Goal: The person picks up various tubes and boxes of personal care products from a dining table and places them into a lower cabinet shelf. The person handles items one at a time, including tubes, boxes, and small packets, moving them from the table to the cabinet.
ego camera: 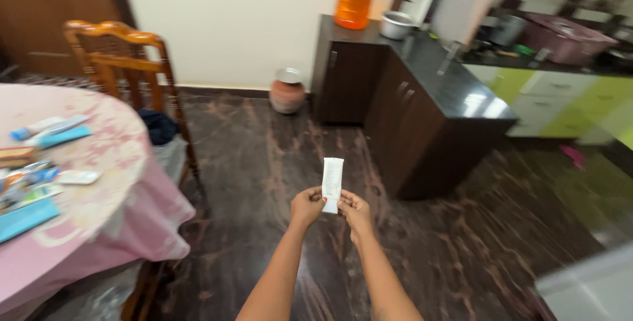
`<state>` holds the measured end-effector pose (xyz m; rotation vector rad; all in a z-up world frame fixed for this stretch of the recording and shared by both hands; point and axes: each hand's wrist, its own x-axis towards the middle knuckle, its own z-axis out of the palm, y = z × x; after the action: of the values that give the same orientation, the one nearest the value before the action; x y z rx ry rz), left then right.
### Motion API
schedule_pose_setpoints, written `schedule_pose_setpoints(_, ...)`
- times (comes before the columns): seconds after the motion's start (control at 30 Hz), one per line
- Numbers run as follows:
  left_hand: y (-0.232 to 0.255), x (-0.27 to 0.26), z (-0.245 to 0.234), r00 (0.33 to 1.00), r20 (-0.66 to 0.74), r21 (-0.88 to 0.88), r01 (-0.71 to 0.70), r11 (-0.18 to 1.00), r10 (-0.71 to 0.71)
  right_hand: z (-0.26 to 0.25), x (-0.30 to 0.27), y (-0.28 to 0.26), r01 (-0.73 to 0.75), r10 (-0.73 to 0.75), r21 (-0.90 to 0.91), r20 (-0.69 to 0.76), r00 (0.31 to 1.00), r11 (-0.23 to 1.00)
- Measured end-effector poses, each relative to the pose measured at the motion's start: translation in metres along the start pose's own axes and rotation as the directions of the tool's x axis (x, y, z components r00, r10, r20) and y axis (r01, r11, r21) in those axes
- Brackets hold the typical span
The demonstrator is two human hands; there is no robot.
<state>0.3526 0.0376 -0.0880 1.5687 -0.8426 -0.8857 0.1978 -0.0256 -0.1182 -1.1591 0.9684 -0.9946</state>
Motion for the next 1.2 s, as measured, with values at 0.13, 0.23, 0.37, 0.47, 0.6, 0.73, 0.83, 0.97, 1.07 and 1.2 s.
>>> schedule_pose_setpoints(0.13, 0.002, -0.026, 0.075, 0.991, 0.134, 0.004, -0.032, 0.999, 0.032, -0.078, -0.035, -0.009, 0.014, -0.009, 0.035, -0.148, 0.989, 0.999)
schedule_pose_setpoints(0.23, 0.005, -0.052, 0.117, 0.97, 0.24, 0.035, -0.036, 0.999, 0.026, -0.125, -0.068, -0.011, 0.041, -0.027, 0.055, -0.24, 0.971, 0.998)
schedule_pose_setpoints(0.37, 0.011, -0.089, 0.167, 0.93, 0.367, 0.033, -0.042, 0.999, 0.027, -0.176, -0.117, -0.017, 0.053, -0.045, 0.013, -0.37, 0.928, 0.998)
schedule_pose_setpoints(0.47, 0.004, -0.116, 0.201, 0.894, 0.446, 0.005, -0.059, 0.998, 0.05, -0.211, -0.151, -0.014, 0.097, -0.075, 0.032, -0.415, 0.907, 0.995)
schedule_pose_setpoints(0.6, -0.007, -0.158, 0.253, 0.847, 0.53, -0.027, -0.02, 0.999, 0.032, -0.256, -0.2, -0.009, 0.084, -0.065, 0.017, -0.498, 0.865, 0.996)
schedule_pose_setpoints(0.73, -0.022, -0.195, 0.318, 0.784, 0.619, 0.035, -0.069, 0.997, 0.033, -0.312, -0.243, -0.002, 0.097, -0.089, -0.017, -0.579, 0.81, 0.995)
schedule_pose_setpoints(0.83, -0.044, -0.23, 0.371, 0.715, 0.699, 0.014, -0.006, 1.0, -0.006, -0.357, -0.275, 0.008, 0.011, -0.11, -0.149, -0.674, 0.731, 0.989)
schedule_pose_setpoints(0.97, -0.066, -0.273, 0.447, 0.628, 0.777, 0.006, 0.049, 0.999, -0.035, -0.423, -0.315, 0.02, -0.108, -0.214, -0.364, -0.736, 0.643, 0.925)
schedule_pose_setpoints(1.07, -0.081, -0.308, 0.498, 0.564, 0.824, 0.044, 0.047, 0.998, -0.062, -0.466, -0.347, 0.022, -0.229, -0.26, -0.462, -0.771, 0.582, 0.857)
schedule_pose_setpoints(1.2, -0.115, -0.356, 0.556, 0.523, 0.849, 0.05, 0.06, 0.997, -0.074, -0.505, -0.391, 0.024, -0.383, -0.252, -0.492, -0.812, 0.527, 0.782)
